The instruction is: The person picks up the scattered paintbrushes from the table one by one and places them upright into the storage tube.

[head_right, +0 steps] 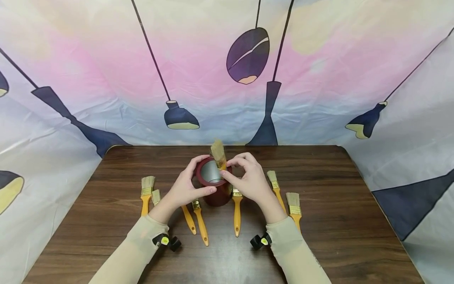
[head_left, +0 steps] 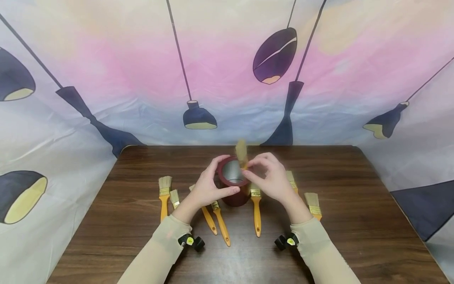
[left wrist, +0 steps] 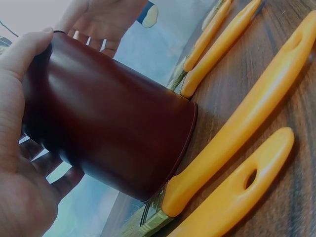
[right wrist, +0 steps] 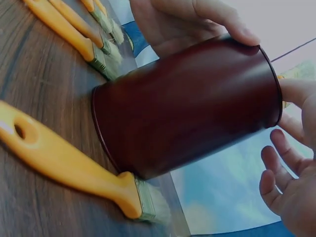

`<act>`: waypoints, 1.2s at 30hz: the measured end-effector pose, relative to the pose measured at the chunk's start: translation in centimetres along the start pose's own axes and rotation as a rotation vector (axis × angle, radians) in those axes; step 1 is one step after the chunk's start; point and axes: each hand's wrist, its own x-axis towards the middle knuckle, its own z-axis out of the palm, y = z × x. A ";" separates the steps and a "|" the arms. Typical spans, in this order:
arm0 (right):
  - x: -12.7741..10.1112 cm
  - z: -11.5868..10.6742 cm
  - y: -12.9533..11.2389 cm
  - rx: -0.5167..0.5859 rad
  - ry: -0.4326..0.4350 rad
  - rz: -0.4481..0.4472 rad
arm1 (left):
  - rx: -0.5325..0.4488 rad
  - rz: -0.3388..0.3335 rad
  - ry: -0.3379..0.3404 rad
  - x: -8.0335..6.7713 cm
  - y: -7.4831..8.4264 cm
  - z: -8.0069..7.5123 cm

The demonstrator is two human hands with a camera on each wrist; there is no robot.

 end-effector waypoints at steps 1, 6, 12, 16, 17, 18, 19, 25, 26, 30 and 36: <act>-0.1 -0.1 0.1 0.002 -0.004 0.005 | -0.002 0.001 0.001 0.0 -0.1 0.0; -0.4 -1.1 0.3 -0.029 -0.032 0.038 | -0.008 -0.019 -0.002 -0.1 0.1 0.0; -1.1 -2.8 0.5 -0.067 -0.063 0.074 | 0.012 -0.057 -0.009 -0.1 0.0 -0.1; -1.9 -4.3 1.1 -0.099 -0.073 0.094 | 0.029 -0.067 -0.003 -0.1 0.0 -0.1; -2.0 -4.8 1.4 -0.109 -0.072 0.100 | 0.033 -0.069 -0.002 -0.1 0.0 -0.1; -2.3 -5.3 1.7 -0.115 -0.070 0.108 | 0.037 -0.072 -0.001 -0.1 -0.1 -0.1; -2.5 -5.8 2.0 -0.126 -0.064 0.116 | 0.040 -0.074 -0.001 -0.1 0.0 -0.1; -4.0 -8.6 4.6 -0.210 -0.023 0.199 | 0.038 -0.075 -0.002 -0.2 0.0 -0.1; -4.3 -9.0 5.0 -0.223 -0.020 0.214 | 0.034 -0.073 -0.001 -0.2 0.0 -0.1; -5.4 -10.2 6.2 -0.267 -0.033 0.254 | 0.021 -0.068 0.001 -0.2 -0.1 -0.1; -7.7 -12.0 6.6 -0.338 -0.068 0.292 | 0.041 -0.064 -0.002 -0.2 -0.1 0.1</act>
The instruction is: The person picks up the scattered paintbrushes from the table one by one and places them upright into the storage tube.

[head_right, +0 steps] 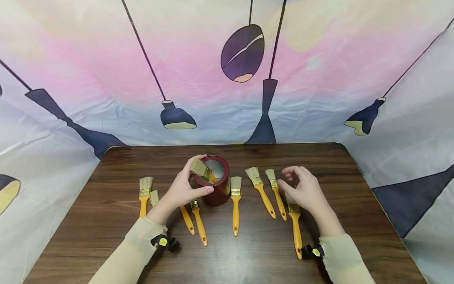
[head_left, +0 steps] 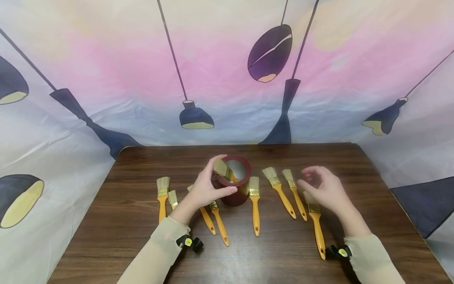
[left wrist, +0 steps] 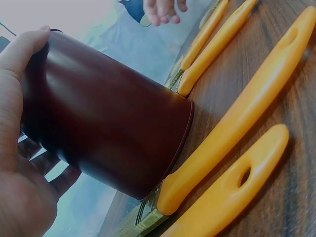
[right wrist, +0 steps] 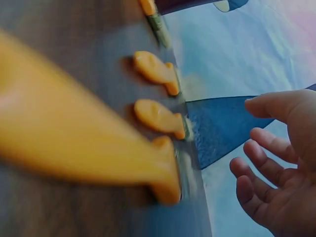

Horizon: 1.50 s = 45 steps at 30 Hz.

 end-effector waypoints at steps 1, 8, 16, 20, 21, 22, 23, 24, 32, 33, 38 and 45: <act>-0.5 -0.2 0.1 -0.015 0.000 0.001 | 0.007 0.001 0.001 0.0 0.0 0.0; -4.3 -1.0 0.2 -0.100 -0.006 0.019 | 0.026 -0.004 0.010 0.0 0.0 0.0; -8.4 -0.7 0.0 -0.136 -0.086 0.133 | 0.004 -0.004 0.000 0.0 0.2 -0.1; -8.7 -0.8 0.1 -0.125 -0.159 0.234 | -0.005 0.000 0.002 0.0 0.0 -0.1; -8.6 -0.8 0.2 -0.119 -0.173 0.252 | -0.004 -0.001 0.004 0.0 0.0 -0.2; -8.5 -0.9 0.3 -0.114 -0.183 0.266 | -0.004 -0.001 0.005 0.0 0.0 -0.2; -8.4 -0.9 0.4 -0.112 -0.192 0.278 | 0.000 -0.003 0.005 -0.1 0.0 -0.2; -8.3 -1.0 0.5 -0.111 -0.197 0.287 | 0.000 -0.001 0.003 -0.1 -0.1 -0.2; -6.9 -1.8 1.8 -0.153 -0.183 0.302 | -0.005 0.008 -0.002 0.1 0.0 0.0; -6.7 -1.8 1.9 -0.155 -0.182 0.306 | -0.005 0.008 -0.003 0.1 0.0 0.0; -5.8 -2.1 2.1 -0.180 -0.184 0.300 | -0.007 0.014 -0.001 0.2 0.0 0.1; -4.9 -2.0 2.2 -0.187 -0.208 0.314 | -0.007 0.006 0.004 0.2 -0.2 0.0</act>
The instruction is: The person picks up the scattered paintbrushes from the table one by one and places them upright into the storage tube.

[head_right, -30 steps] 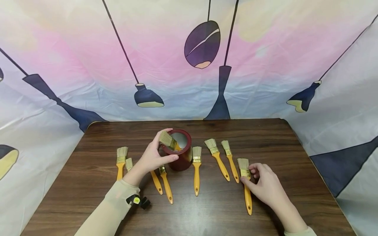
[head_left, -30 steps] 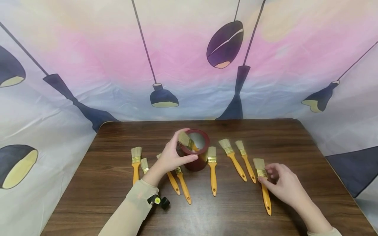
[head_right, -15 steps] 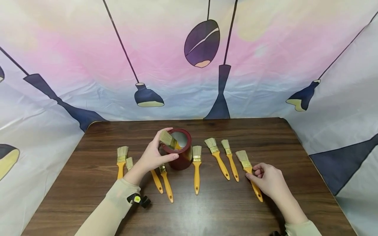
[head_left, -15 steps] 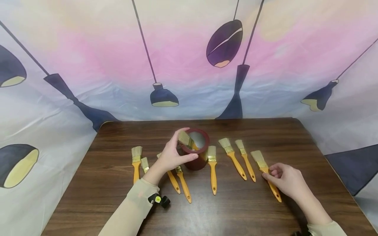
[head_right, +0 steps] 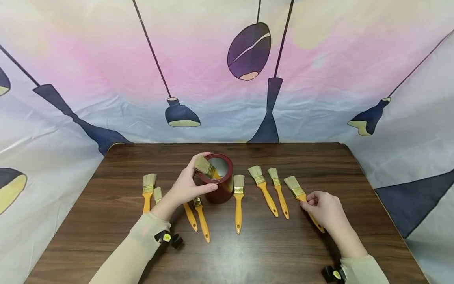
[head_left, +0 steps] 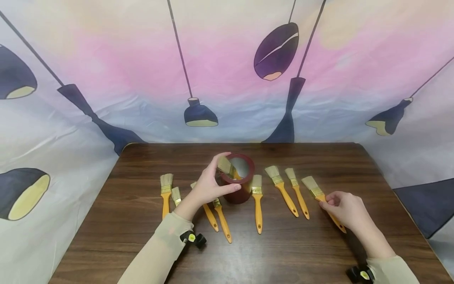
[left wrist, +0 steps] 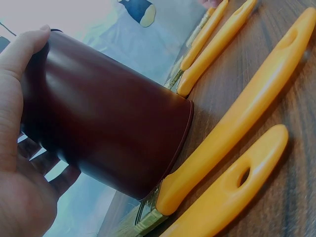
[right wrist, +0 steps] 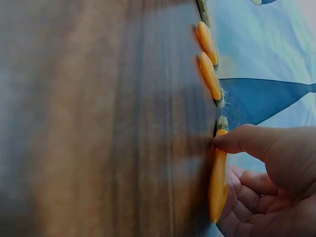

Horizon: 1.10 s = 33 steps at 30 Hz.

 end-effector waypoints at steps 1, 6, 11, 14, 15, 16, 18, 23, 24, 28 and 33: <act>0.1 0.0 0.0 0.002 0.002 0.003 | -0.002 0.000 -0.002 0.0 0.0 0.0; 0.7 -0.2 0.0 0.019 -0.003 0.018 | -0.009 0.001 -0.005 -0.1 0.1 0.0; 1.2 -0.6 -0.1 0.040 0.004 0.021 | -0.005 0.003 -0.001 -0.1 0.1 0.0; 1.4 -0.9 -0.3 0.052 0.026 0.024 | -0.011 0.007 -0.002 -0.1 0.1 0.0; 1.5 -1.0 -0.4 0.053 0.035 0.023 | -0.012 0.009 -0.002 -0.1 0.0 0.0; 1.6 -1.0 -0.4 0.053 0.045 0.024 | -0.016 0.010 -0.003 -0.1 0.0 0.0; 1.8 -1.1 -0.7 0.063 0.064 0.023 | -0.023 0.013 -0.005 -0.1 0.1 0.0; 2.5 -1.6 -2.0 0.120 0.122 -0.010 | -0.025 0.005 -0.005 0.0 0.3 -0.1; 2.8 -1.8 -2.5 0.136 0.139 -0.020 | -0.022 0.003 -0.005 0.0 0.3 -0.1; 3.7 -2.2 -5.2 0.206 0.224 -0.055 | -0.024 -0.007 -0.006 0.0 0.3 -0.1; 4.7 -2.3 -9.2 0.348 0.325 -0.086 | -0.002 -0.011 0.001 0.0 0.2 0.0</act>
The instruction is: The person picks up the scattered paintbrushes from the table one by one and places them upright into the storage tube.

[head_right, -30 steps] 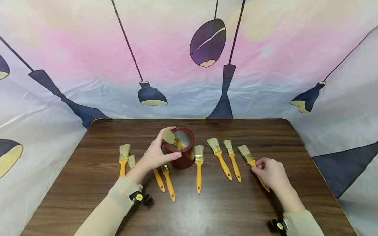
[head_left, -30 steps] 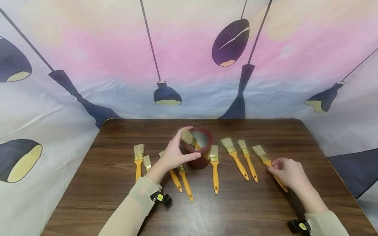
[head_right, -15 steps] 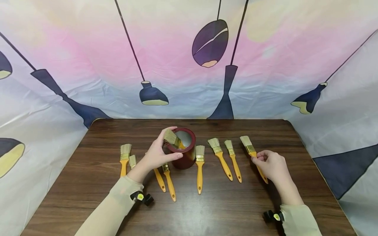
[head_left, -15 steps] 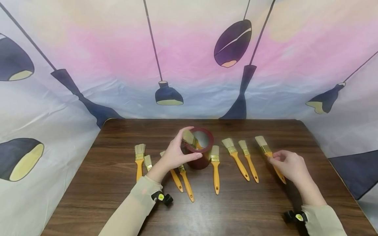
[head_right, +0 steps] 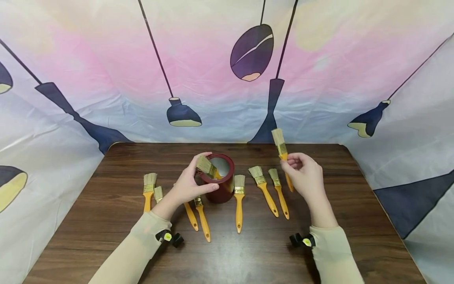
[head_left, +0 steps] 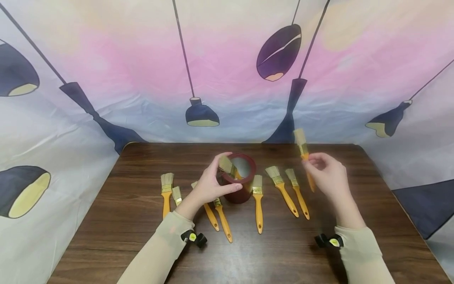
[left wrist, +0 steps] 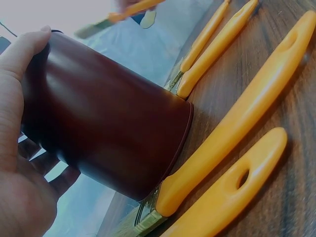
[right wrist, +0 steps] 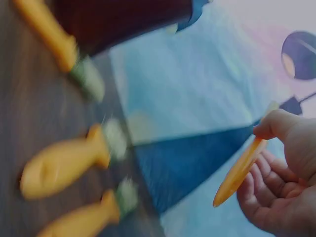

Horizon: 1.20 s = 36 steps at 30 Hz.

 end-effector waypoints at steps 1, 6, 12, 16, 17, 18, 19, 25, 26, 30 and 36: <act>0.2 0.4 -0.7 0.035 0.020 -0.010 | 0.002 0.000 0.001 0.0 0.0 0.0; 0.9 2.4 -3.6 0.214 0.073 -0.072 | -0.003 0.005 -0.002 -0.1 -0.1 0.1; 1.2 5.0 -6.9 0.425 0.087 -0.162 | -0.016 0.009 -0.007 -0.2 0.0 0.1; 1.1 6.8 -8.7 0.581 0.083 -0.259 | -0.023 0.009 -0.003 -0.2 0.1 0.1; 1.1 7.1 -9.0 0.613 0.078 -0.284 | -0.029 0.011 -0.005 -0.2 0.1 0.1; 1.0 7.5 -9.4 0.637 0.074 -0.307 | -0.033 0.012 -0.007 -0.2 0.1 0.1; 0.9 7.8 -9.6 0.656 0.072 -0.330 | -0.039 0.013 -0.009 -0.2 0.1 0.1; 0.3 9.5 -10.7 0.641 0.033 -0.483 | -0.039 0.021 -0.012 0.0 0.4 -0.2; 0.3 9.8 -10.8 0.627 0.019 -0.504 | -0.035 0.023 -0.011 0.0 0.4 -0.2; 0.2 10.6 -10.8 0.549 -0.018 -0.544 | -0.036 0.020 -0.015 0.1 0.5 -0.4; -0.1 11.4 -10.1 0.456 -0.077 -0.525 | -0.036 0.000 -0.020 0.0 0.5 -0.2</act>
